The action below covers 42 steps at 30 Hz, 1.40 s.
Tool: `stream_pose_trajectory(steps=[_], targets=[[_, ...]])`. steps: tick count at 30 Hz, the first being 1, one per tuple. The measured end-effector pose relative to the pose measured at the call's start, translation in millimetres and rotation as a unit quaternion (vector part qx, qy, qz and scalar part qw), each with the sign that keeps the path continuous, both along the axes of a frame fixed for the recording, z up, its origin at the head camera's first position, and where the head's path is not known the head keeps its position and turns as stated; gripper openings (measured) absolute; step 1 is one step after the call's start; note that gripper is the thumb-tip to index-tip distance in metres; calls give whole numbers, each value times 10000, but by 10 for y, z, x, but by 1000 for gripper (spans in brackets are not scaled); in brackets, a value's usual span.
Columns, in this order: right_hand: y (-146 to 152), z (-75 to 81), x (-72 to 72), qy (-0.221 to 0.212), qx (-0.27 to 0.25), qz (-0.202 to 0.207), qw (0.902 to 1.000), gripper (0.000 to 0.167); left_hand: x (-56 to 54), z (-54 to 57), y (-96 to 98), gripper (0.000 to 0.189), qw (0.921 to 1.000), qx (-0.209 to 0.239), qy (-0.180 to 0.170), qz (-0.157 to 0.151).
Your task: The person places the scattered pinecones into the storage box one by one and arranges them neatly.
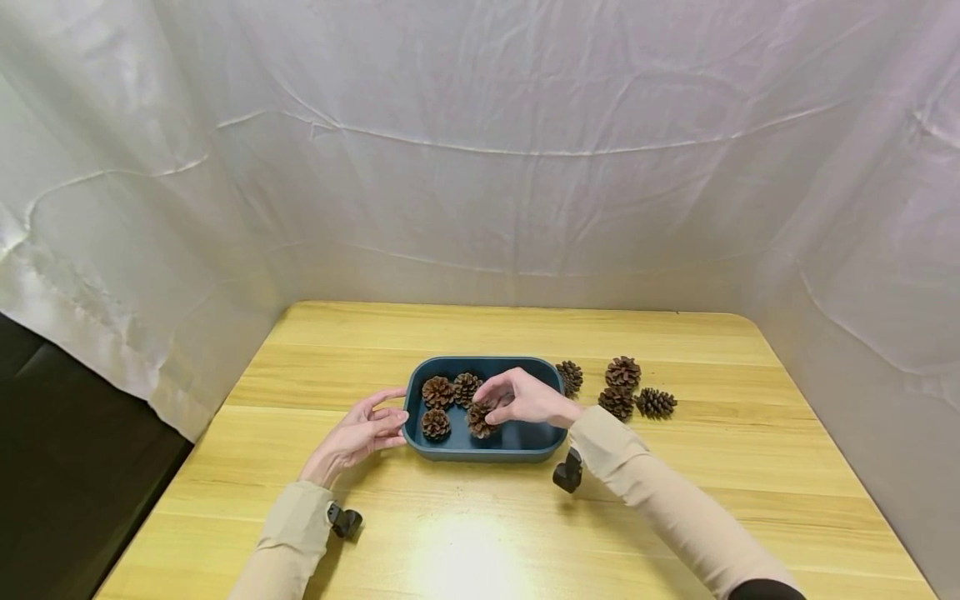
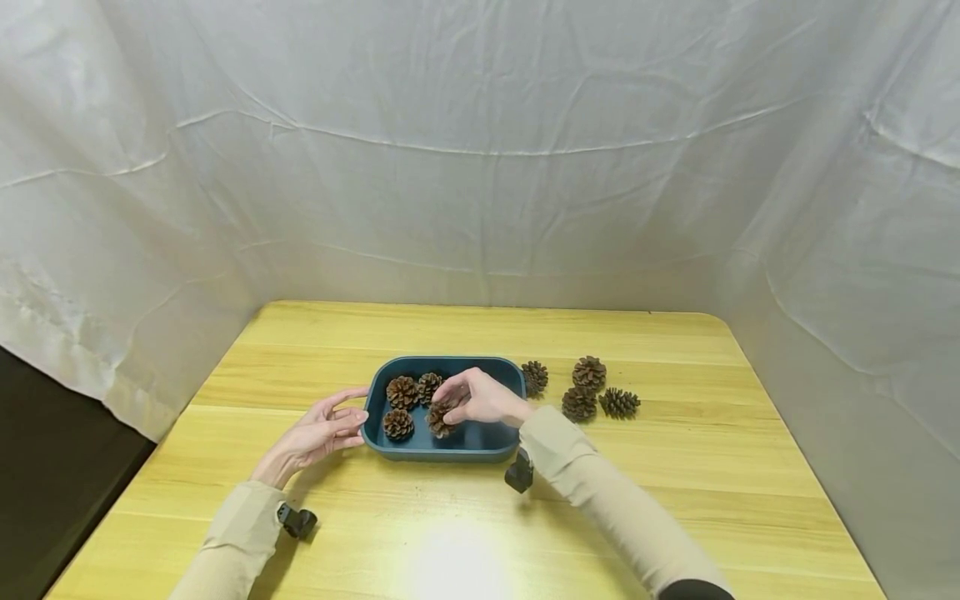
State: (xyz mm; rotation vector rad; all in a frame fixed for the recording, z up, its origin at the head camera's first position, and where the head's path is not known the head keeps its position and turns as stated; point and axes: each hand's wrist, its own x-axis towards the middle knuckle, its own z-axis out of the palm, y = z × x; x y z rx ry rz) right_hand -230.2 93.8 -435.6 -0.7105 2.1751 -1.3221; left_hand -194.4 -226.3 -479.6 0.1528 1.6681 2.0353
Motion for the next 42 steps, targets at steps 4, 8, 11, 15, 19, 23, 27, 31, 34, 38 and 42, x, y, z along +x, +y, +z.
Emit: stream_pose_trajectory(steps=[4, 8, 11, 15, 19, 23, 27, 31, 34, 38, 42], targets=[[-24, -18, -2, -135, -50, -69, 9999, 30, -1, -1, -3, 63, 10000, 4, 1, 6], [-45, -34, 0, -303, -72, -171, 9994, 31, -6, -7, -1, 63, 10000, -6, -18, 21], [-65, -49, 5, -350, -54, -248, 9991, 30, -9, -16, 4, 63, 10000, -25, -45, 45], [-103, -72, 7, -372, 10, -361, 9987, 30, -8, -13, 3, 64, 10000, -25, -15, 16], [-136, -94, 6, -433, 78, -435, 9981, 29, -10, -12, -3, 64, 10000, -38, 16, -6], [-155, -113, 2, -522, 116, -499, 9973, 29, -12, -16, -1, 63, 10000, -33, -20, 29], [-167, -142, -4, -523, 134, -551, 9970, 29, -10, -13, 0, 63, 10000, -21, -17, 19], [-181, -183, -2, -564, 88, -574, 9967, 30, -7, -9, -5, 65, 10000, -6, 39, -44], [-194, -208, -1, -592, 37, -618, 9963, 31, -7, -3, -6, 66, 10000, 12, 49, -83], [-210, -227, 7, -562, 27, -706, 9959, 31, -8, 4, -2, 67, 10000, -15, 0, -69], [-222, -231, 22, -561, 25, -775, 9954, 30, -10, 5, 1, 67, 10000, -40, -38, -45]])
